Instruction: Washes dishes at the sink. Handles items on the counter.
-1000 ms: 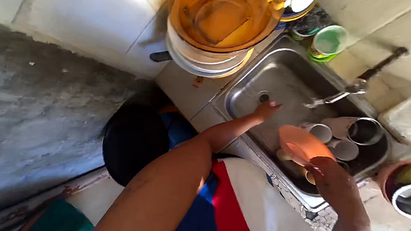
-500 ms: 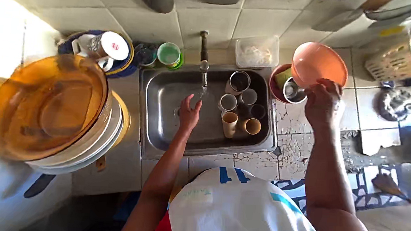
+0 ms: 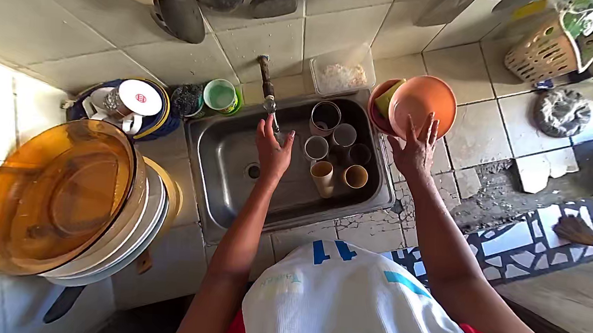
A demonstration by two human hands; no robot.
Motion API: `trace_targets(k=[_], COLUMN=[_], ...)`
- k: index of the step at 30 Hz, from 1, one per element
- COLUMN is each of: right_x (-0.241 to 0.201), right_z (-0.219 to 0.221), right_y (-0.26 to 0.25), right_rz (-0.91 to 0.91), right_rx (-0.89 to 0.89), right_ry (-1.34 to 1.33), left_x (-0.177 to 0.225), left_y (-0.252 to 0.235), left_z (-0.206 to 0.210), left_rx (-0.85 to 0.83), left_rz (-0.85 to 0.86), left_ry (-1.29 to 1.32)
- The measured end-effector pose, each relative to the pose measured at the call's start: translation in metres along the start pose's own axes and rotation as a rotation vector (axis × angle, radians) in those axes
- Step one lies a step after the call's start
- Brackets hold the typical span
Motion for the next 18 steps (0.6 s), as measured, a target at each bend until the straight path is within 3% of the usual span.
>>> trace_targets(k=[6, 9, 12, 15, 18], right_x=[-0.025, -0.074, -0.112, -0.109, -0.102], right_z=[-0.029, -0.043, -0.014, 0.037, 0.053], right_y=[-0.010, -0.060, -0.113, -0.145, -0.159], right_rz=[-0.100, -0.211, -0.247, -0.158, -0.036], right_rx=[0.228, -0.015, -0.324, -0.547, -0.513], right_ry=[0.067, 0.124, 0.458, 0.846, 0.802], left_x=[0.007, 0.018, 0.040, 0.060, 0.064], left_y=[-0.008, -0.008, 0.002, 0.019, 0.041], left_z=[-0.007, -0.014, -0.012, 0.007, 0.037], left_rx=[0.152, 0.258, 0.294, 0.103, -0.043], left_rz=[0.077, 0.170, 0.294, 0.344, 0.395], left_ry=[-0.079, -0.136, -0.169, -0.169, -0.155])
Point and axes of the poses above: each hand's wrist, its own y-axis away from the middle knuckle, its own z-axis out of the palm, x = y × z, the point moved 7 cm from there along -y, towards the middle knuckle, and after that the axes turned 3 degrees about -x, right-handed, at the moved point
